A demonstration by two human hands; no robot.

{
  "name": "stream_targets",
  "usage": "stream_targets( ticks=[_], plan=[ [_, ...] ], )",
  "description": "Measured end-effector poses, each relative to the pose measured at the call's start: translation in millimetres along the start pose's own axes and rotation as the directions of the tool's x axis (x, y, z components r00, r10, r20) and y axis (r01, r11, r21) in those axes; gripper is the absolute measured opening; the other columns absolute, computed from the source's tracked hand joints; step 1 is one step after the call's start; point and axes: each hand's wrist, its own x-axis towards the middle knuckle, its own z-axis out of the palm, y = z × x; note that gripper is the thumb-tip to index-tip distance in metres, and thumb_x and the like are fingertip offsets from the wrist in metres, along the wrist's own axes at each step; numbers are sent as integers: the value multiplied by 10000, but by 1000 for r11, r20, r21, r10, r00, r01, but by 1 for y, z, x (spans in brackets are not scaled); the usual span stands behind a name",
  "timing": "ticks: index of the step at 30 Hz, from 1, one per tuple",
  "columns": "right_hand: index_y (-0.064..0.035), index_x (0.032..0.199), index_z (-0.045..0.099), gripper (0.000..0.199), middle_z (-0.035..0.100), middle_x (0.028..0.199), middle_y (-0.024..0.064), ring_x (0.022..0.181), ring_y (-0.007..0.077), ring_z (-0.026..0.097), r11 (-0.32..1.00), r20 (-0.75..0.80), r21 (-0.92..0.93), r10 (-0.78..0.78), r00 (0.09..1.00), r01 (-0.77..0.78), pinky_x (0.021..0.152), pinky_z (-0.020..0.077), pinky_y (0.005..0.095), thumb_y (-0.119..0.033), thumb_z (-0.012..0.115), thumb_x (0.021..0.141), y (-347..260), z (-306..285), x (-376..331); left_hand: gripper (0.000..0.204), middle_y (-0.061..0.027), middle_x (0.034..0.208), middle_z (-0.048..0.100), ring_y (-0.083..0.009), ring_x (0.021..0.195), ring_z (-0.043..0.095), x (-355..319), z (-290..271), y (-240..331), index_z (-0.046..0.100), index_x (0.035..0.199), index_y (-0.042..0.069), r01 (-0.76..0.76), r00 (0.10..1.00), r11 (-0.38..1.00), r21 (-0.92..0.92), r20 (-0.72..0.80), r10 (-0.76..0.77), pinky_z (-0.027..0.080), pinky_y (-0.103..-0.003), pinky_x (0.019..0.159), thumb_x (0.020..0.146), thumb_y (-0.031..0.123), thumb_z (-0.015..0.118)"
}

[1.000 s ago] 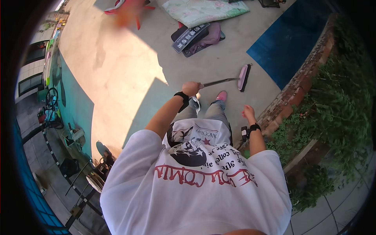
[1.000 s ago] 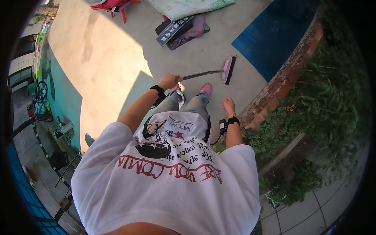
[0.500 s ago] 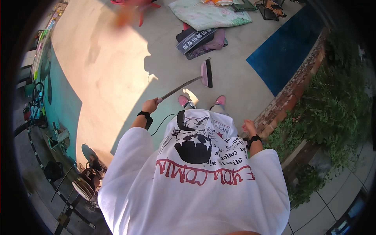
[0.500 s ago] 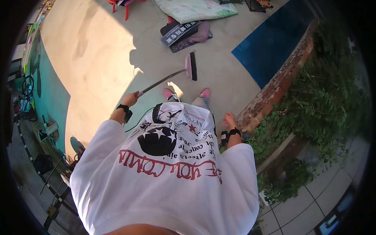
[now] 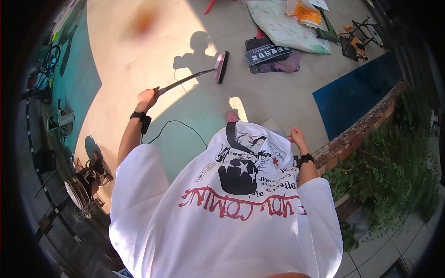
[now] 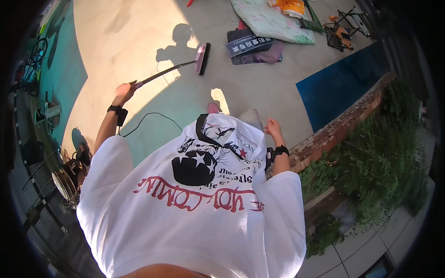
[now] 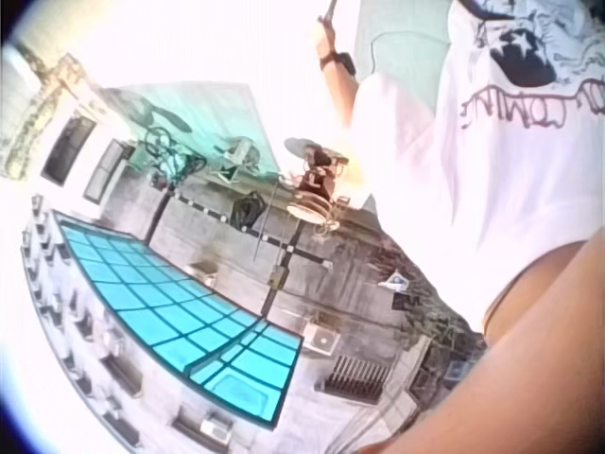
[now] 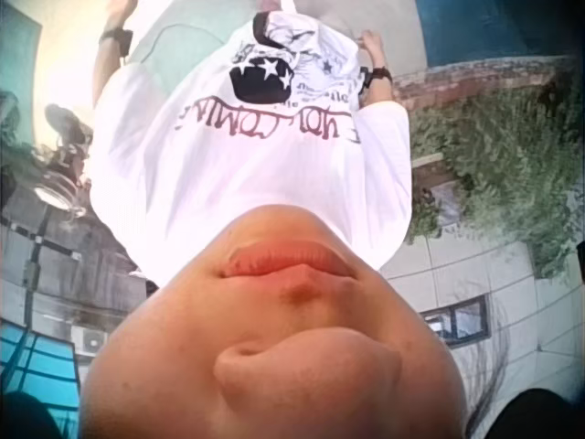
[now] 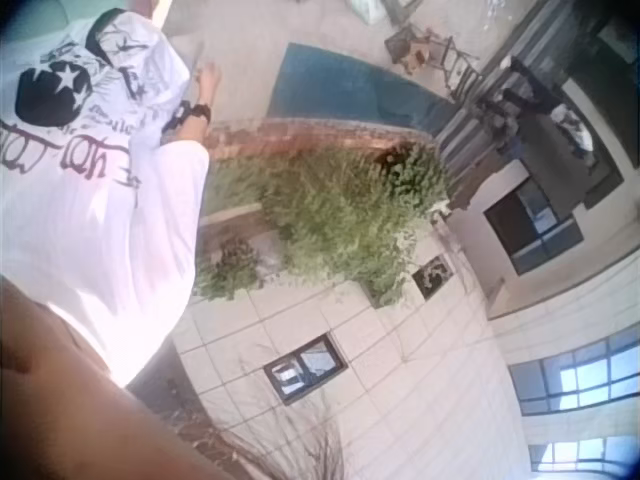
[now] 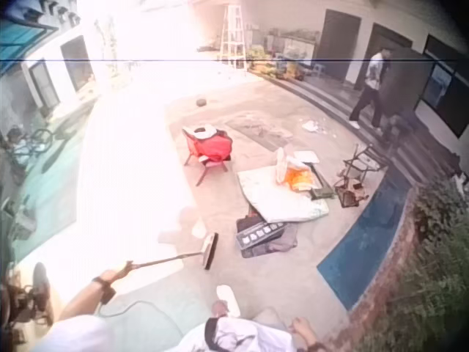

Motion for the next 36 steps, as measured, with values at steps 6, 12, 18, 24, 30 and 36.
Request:
stream_targets(
  ticks=[6,12,18,24,30,36],
  plan=[
    [-126,1033,497,306,534,654,54,450,116,494,996,36,-57,67,997,-65,421,422,219,-268,383,787,-11,-13,22,505,-57,546,519,-147,487,527,-48,52,-6,504,1068,147,334,941,803,-493,124,-316,426,-283,455,758,523,373],
    [-132,1018,509,303,530,673,48,493,123,499,967,117,-196,190,975,-165,448,425,235,-267,392,773,-21,-13,55,407,-78,526,522,-136,422,509,-94,110,43,482,1086,100,470,865,474,-744,281,-416,422,-273,386,778,362,437],
    [-97,1032,475,313,551,656,89,421,138,503,951,231,-306,124,965,-49,393,420,244,-235,379,768,-74,-1,103,413,-116,572,545,-204,495,550,-110,142,96,494,1054,69,604,788,358,-713,466,-402,443,-318,463,762,357,450],
    [-78,1038,489,317,533,647,69,468,120,498,956,330,-280,11,944,87,424,413,225,-237,389,782,-162,-1,136,399,-198,793,559,-339,759,535,-110,178,174,435,1098,97,531,839,588,-610,283,-464,422,-383,664,756,303,437],
    [-49,1030,484,316,544,656,78,449,107,490,822,458,-334,-286,842,461,422,414,221,-237,387,795,-221,3,177,394,-58,665,507,-153,520,522,-39,25,210,433,1099,92,592,806,274,-758,558,-197,428,-271,443,715,172,467],
    [-43,966,507,426,552,695,51,548,111,502,871,762,-342,39,646,351,468,406,219,-404,339,816,-293,72,131,216,-23,646,490,-107,494,491,32,-59,240,487,827,65,279,960,171,-945,275,-47,414,-238,440,720,251,520]
  ],
)
